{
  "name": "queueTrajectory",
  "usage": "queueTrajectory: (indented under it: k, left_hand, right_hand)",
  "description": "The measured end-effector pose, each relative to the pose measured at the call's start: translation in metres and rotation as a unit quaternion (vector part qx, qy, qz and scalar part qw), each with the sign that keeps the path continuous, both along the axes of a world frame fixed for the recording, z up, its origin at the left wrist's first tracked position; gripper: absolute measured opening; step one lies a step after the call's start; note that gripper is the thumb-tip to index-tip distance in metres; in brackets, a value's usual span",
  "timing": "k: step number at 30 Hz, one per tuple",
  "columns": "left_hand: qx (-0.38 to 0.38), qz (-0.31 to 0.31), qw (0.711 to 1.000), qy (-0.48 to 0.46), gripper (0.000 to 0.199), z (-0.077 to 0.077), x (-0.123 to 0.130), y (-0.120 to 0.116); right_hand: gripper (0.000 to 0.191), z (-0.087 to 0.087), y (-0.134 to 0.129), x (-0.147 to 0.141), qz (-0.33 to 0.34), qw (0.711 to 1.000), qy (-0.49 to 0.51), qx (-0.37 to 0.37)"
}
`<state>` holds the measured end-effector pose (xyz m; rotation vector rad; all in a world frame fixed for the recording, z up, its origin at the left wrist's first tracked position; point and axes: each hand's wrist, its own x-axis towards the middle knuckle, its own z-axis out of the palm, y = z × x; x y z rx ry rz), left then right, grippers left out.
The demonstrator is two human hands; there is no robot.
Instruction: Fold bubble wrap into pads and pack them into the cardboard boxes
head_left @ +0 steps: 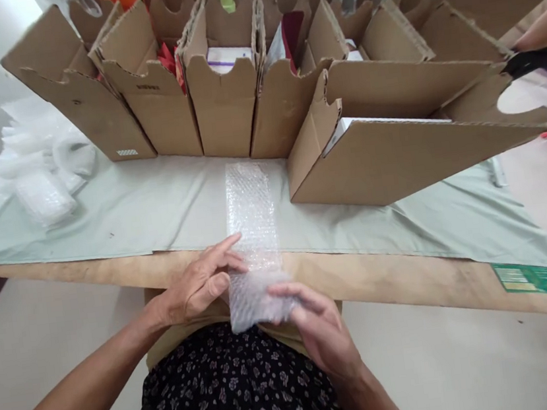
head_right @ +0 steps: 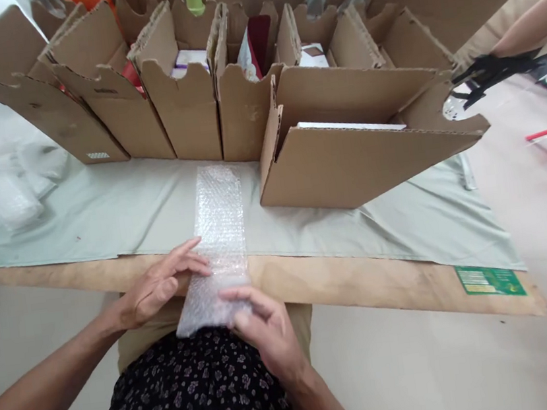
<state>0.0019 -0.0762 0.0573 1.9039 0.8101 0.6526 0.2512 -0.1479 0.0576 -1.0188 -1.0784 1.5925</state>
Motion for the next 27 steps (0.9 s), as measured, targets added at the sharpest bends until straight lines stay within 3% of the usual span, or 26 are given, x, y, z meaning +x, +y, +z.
queueTrajectory:
  k: [2,4,6,8,10,13,16,18,20,22,23,25,27]
  left_hand:
    - [-0.043,0.03,0.998,-0.045,0.073,-0.007,0.002,0.001]
    - [-0.047,0.091,0.994,-0.045,0.071,-0.013,0.01,0.001]
    - [0.01,0.17,0.985,-0.019,0.065,-0.018,0.021,-0.002]
    - [0.121,0.239,0.963,0.023,0.054,-0.022,0.031,-0.006]
    - [0.22,0.27,0.934,0.081,0.036,-0.024,0.039,-0.01]
    - [0.283,0.284,0.905,0.143,0.022,-0.026,0.044,-0.013]
    - [0.295,0.281,0.899,0.164,0.02,-0.026,0.042,-0.011]
    - [0.298,0.264,0.902,0.17,0.021,-0.024,0.038,-0.008]
    - [0.302,0.243,0.905,0.178,0.022,-0.022,0.033,-0.007]
    - [0.299,0.234,0.906,0.186,0.022,-0.02,0.03,-0.008]
    - [0.298,0.237,0.905,0.187,0.023,-0.019,0.029,-0.01]
    - [0.302,0.246,0.903,0.183,0.027,-0.017,0.028,-0.015]
    - [0.315,0.243,0.903,0.165,0.026,-0.016,0.027,-0.02]
  right_hand:
    - [0.046,0.0,0.017,-0.01,-0.053,0.994,0.088,-0.039]
    - [0.059,-0.001,0.033,-0.02,-0.089,0.986,0.112,-0.089]
    - [0.072,-0.003,0.043,-0.026,-0.108,0.98,0.105,-0.131]
    - [0.083,-0.006,0.047,-0.028,-0.11,0.979,0.098,-0.141]
    - [0.086,-0.009,0.045,-0.027,-0.099,0.982,0.092,-0.131]
    - [0.081,-0.01,0.038,-0.021,-0.074,0.991,0.056,-0.096]
    - [0.07,-0.011,0.031,-0.012,-0.087,0.99,-0.1,0.037]
    - [0.062,-0.013,0.029,-0.004,-0.098,0.937,-0.276,0.193]
    - [0.05,-0.016,0.032,0.001,-0.075,0.833,-0.44,0.327]
    - [0.035,-0.02,0.039,0.002,-0.041,0.741,-0.54,0.396]
    - [0.028,-0.021,0.043,0.002,-0.032,0.713,-0.567,0.412]
    - [0.022,-0.021,0.049,-0.001,-0.032,0.69,-0.578,0.434]
    - [0.02,-0.018,0.052,-0.003,-0.035,0.697,-0.559,0.448]
